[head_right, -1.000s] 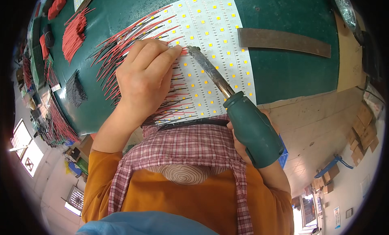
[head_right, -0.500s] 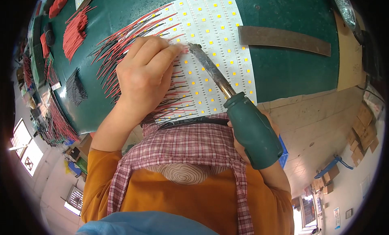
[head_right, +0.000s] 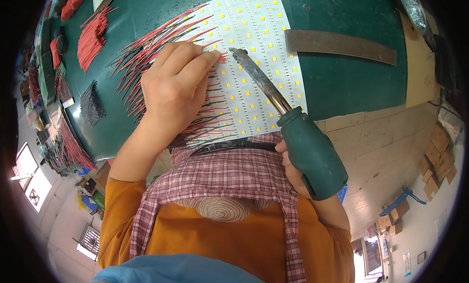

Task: Soldering electrical wires onto LED circuit boards at a factory workbench.

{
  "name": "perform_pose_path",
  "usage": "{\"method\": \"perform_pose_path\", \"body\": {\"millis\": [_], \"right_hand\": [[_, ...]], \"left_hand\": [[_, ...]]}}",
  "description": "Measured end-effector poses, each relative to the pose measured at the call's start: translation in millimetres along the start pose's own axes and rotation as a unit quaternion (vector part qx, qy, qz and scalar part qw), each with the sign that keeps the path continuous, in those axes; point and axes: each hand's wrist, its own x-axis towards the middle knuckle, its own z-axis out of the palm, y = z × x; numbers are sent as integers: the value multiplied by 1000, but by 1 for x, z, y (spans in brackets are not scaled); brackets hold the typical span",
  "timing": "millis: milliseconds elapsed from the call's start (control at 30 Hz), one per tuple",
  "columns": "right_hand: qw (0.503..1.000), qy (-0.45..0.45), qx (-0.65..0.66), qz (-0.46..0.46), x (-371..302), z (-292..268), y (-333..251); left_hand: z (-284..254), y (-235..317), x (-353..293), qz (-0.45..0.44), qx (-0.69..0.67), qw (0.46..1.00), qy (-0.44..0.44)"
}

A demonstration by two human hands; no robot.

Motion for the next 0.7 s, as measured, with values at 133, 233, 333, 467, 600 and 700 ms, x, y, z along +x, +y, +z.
{"method": "perform_pose_path", "body": {"millis": [133, 233, 333, 467, 600, 700], "right_hand": [[991, -3, -108, -81, 2, 0, 5], [988, -6, -129, -87, 3, -1, 8], [1000, 6, 21, 12, -4, -9, 10], [987, 36, -136, -83, -7, -5, 23], [979, -6, -200, -38, -11, -11, 27], [961, -5, -258, -98, -8, -6, 24]], "left_hand": [[0, 0, 2, -2, 6, 1000, 3], [0, -2, 3, -2, 3, 1000, 4], [0, -6, -2, -3, -57, 997, 59], [-7, 11, -10, -17, -53, 998, 3], [-2, 9, -12, -2, -25, 1000, 8], [-2, 10, -11, 2, -11, 1000, 1]]}}
